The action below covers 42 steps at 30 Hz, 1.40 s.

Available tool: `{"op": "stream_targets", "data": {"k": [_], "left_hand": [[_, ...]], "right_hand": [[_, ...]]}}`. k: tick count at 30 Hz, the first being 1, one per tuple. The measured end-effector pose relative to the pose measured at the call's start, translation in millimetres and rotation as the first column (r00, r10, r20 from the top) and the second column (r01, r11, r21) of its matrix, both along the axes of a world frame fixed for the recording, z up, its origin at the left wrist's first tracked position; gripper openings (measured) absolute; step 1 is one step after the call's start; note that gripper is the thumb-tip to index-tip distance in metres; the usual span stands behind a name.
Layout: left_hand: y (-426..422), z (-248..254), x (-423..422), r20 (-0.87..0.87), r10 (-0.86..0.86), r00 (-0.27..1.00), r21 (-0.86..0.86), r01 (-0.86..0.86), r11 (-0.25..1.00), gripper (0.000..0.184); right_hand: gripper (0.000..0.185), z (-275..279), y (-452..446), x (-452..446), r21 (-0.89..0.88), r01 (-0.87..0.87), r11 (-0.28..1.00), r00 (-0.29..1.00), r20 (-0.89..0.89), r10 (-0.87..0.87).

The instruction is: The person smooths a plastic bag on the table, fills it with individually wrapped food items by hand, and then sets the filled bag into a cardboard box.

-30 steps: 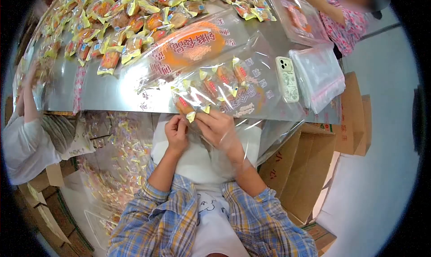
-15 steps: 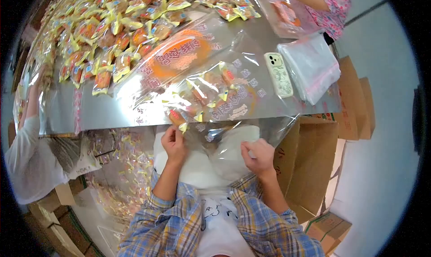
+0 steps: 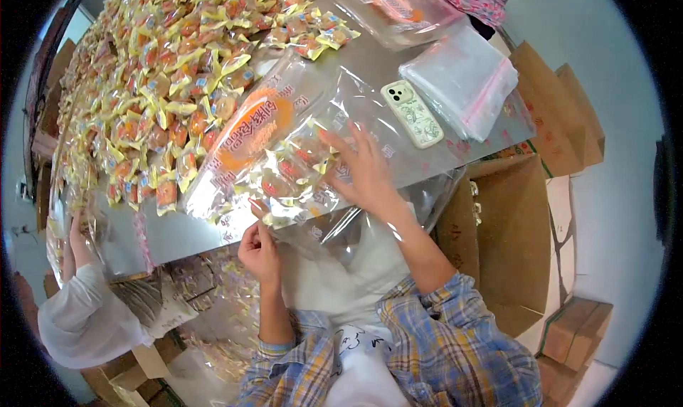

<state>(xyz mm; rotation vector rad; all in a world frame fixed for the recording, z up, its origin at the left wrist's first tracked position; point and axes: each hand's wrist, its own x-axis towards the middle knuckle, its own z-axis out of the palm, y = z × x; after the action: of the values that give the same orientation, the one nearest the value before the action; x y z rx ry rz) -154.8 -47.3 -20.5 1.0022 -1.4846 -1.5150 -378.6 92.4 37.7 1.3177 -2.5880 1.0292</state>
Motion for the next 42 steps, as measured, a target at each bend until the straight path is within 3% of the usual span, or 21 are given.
{"op": "stream_targets", "data": {"k": [2,4,8,9,10,12,13,16,17,20,21,25,27,30,31,32,33,35,37,38,42], "left_hand": [[-1.0,5.9,2.1,-0.051,0.047,0.998,0.003,-0.047,0.999,0.014],[-2.5,-5.7,10.7,-0.101,0.086,0.991,0.038,-0.083,0.996,0.014],[15.0,-14.6,21.1,0.047,0.074,0.996,-0.229,-0.061,0.971,0.012],[18.1,-16.8,30.4,0.24,0.037,0.97,-0.254,0.026,0.967,0.014],[19.7,-21.5,31.5,0.218,0.029,0.976,-0.251,0.027,0.968,0.014],[19.6,-42.0,30.9,0.17,0.013,0.985,-0.242,0.029,0.97,0.013],[12.8,-55.0,32.7,0.311,0.022,0.95,-0.318,0.082,0.945,0.016],[0.6,-51.1,28.5,0.42,-0.147,0.895,-0.281,0.282,0.917,0.02],[2.3,-51.1,17.8,0.294,-0.142,0.945,-0.231,0.214,0.949,0.022],[-6.9,-61.0,14.1,0.287,-0.238,0.928,-0.106,0.278,0.955,0.028],[-6.8,-50.8,11.5,0.417,-0.233,0.879,-0.114,0.305,0.946,0.029],[-1.6,-33.6,3.7,0.587,-0.221,0.779,-0.213,0.412,0.886,0.033],[-14.9,-64.5,9.7,0.527,-0.27,0.806,-0.083,0.365,0.927,0.045],[-26.7,-108.8,21.8,0.468,-0.315,0.826,-0.081,0.395,0.915,0.054],[-0.7,-41.8,2.0,0.552,-0.32,0.77,-0.069,0.425,0.903,0.051],[3.7,-25.0,-4.1,0.673,-0.322,0.665,-0.038,0.467,0.884,0.052],[8.1,-8.2,-10.1,0.778,-0.322,0.54,-0.001,0.512,0.859,0.053],[13.0,-11.8,-12.7,0.851,-0.211,0.481,-0.126,0.577,0.807,0.057],[6.1,-32.2,-8.0,0.651,-0.427,0.628,-0.137,0.65,0.747,0.063],[9.0,-38.7,-6.8,0.664,-0.427,0.614,-0.242,0.717,0.654,0.056],[59.7,-63.7,-19.2,0.797,-0.409,0.445,-0.422,0.894,0.15,0.048]], "right_hand": [[0.09,-2.8,-8.5,-7.3,-0.007,-0.011,1.0,0.998,-0.069,0.011],[0.069,-6.9,-13.0,-12.8,-0.093,-0.06,0.994,0.992,-0.12,0.049],[0.046,-4.7,-23.7,-6.1,-0.218,0.008,0.976,1.0,0.031,-0.002],[0.042,-1.6,-25.0,-4.6,-0.262,0.027,0.965,0.997,0.075,-0.008],[0.041,-5.2,-28.9,-3.0,-0.282,0.025,0.959,0.996,0.086,-0.001],[0.04,-15.4,-37.6,-2.2,-0.32,0.02,0.947,0.994,0.107,0.015],[0.042,-19.2,-37.1,-2.6,-0.334,-0.008,0.943,0.991,0.122,0.052],[0.046,-23.7,-32.9,-3.6,-0.412,-0.008,0.911,0.972,0.209,0.103],[0.056,-28.3,-28.3,-11.3,-0.435,-0.129,0.891,0.981,0.078,0.18],[0.061,-32.9,-36.5,-5.0,-0.454,0.074,0.888,0.978,0.205,0.023],[0.062,-31.8,-38.0,-3.9,-0.445,0.122,0.887,0.981,0.188,-0.041],[0.056,-25.9,-37.5,-7.5,-0.459,0.152,0.875,0.928,0.372,0.033],[0.055,-23.9,-33.8,-8.0,-0.444,0.148,0.884,0.93,0.366,0.029],[0.056,-29.5,-36.7,-4.8,-0.392,0.091,0.916,0.963,0.268,0.019],[0.065,-34.2,-36.5,-4.8,-0.337,0.087,0.937,0.966,0.258,0.004],[0.067,-32.3,-36.6,-4.6,-0.336,0.088,0.938,0.978,0.21,-0.016],[0.069,-28.3,-36.9,-3.5,-0.335,0.087,0.938,0.986,0.163,-0.033],[0.079,-25.6,-33.5,-0.2,-0.273,0.077,0.959,0.995,0.086,-0.055],[0.078,-18.2,-26.1,7.7,-0.136,0.125,0.983,0.986,-0.096,-0.139],[0.078,-15.0,-22.2,11.4,-0.064,0.157,0.986,0.967,-0.192,-0.166],[0.079,-24.5,-8.6,16.6,0.043,0.171,0.984,0.98,-0.115,-0.165]]}}
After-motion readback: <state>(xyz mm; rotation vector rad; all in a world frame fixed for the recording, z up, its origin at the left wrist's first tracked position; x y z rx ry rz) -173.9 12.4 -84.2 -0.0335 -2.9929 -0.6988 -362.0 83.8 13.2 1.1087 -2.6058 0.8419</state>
